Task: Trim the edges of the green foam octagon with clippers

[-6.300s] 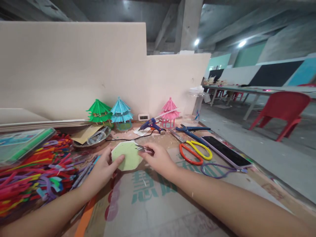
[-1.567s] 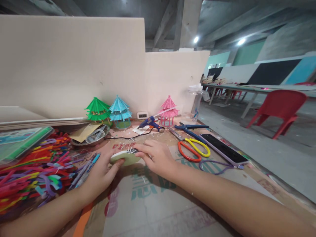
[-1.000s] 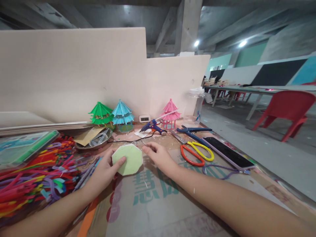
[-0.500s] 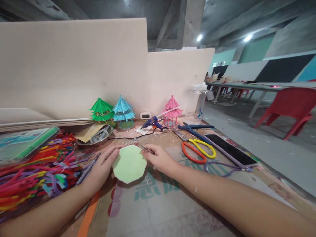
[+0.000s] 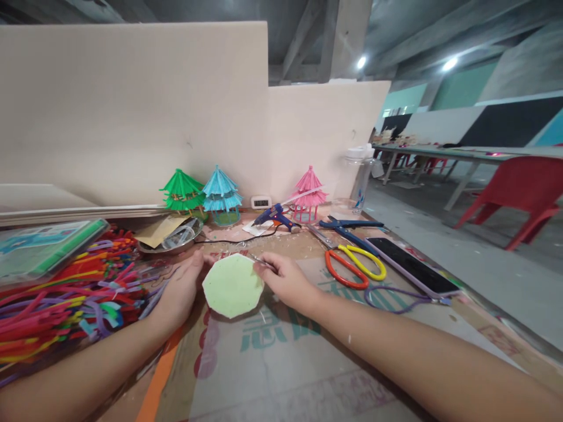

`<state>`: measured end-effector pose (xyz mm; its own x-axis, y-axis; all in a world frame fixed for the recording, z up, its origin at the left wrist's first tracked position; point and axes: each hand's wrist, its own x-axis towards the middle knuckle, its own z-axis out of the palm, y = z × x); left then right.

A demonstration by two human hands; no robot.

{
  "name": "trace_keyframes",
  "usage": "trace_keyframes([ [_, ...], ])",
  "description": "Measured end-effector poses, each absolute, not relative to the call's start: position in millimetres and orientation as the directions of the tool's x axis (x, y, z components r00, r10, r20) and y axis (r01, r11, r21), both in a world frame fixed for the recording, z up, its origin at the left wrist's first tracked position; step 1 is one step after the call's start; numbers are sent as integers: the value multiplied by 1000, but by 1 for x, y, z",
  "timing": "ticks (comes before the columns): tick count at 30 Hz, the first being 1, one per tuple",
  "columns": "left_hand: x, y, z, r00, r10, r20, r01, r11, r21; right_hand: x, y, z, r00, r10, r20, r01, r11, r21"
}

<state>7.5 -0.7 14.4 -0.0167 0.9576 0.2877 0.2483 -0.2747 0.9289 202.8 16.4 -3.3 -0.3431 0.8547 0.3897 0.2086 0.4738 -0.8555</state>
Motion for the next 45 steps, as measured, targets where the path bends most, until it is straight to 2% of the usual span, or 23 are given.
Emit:
trace_keyframes([
  [5, 9, -6, 11, 106, 965, 238, 338, -260, 904, 203, 18, 0, -251, 854, 456, 208, 508, -836],
  [10, 10, -5, 4, 144, 926, 350, 315, -378, 871, 204, 15, 0, -199, 835, 512, 207, 547, -811],
  [13, 9, -5, 4, 163, 916, 367, 301, -401, 865, 205, 14, -2, -205, 812, 547, 212, 582, -785],
  [15, 8, -6, 5, 176, 915, 363, 359, -403, 842, 205, 14, -3, -207, 811, 548, 242, 585, -774],
  [20, 3, -12, 6, 172, 897, 408, 523, -434, 733, 205, 16, -4, -187, 807, 560, 296, 590, -751],
  [27, 5, -16, 9, 110, 879, 463, 453, -459, 764, 205, 16, -7, -210, 721, 661, 352, 686, -637],
  [30, 7, -16, 13, 44, 902, 429, 409, -408, 816, 205, 16, -6, -202, 741, 641, 367, 664, -652],
  [36, 3, 0, 9, -35, 932, 362, 392, -320, 862, 205, 20, -2, -140, 852, 504, 286, 522, -803],
  [41, 2, 2, 3, 49, 932, 360, 270, -360, 893, 204, 22, -3, -127, 878, 462, 262, 479, -838],
  [45, 5, -3, 2, 150, 904, 399, 433, -423, 796, 204, 20, -6, -187, 858, 477, 337, 513, -790],
])
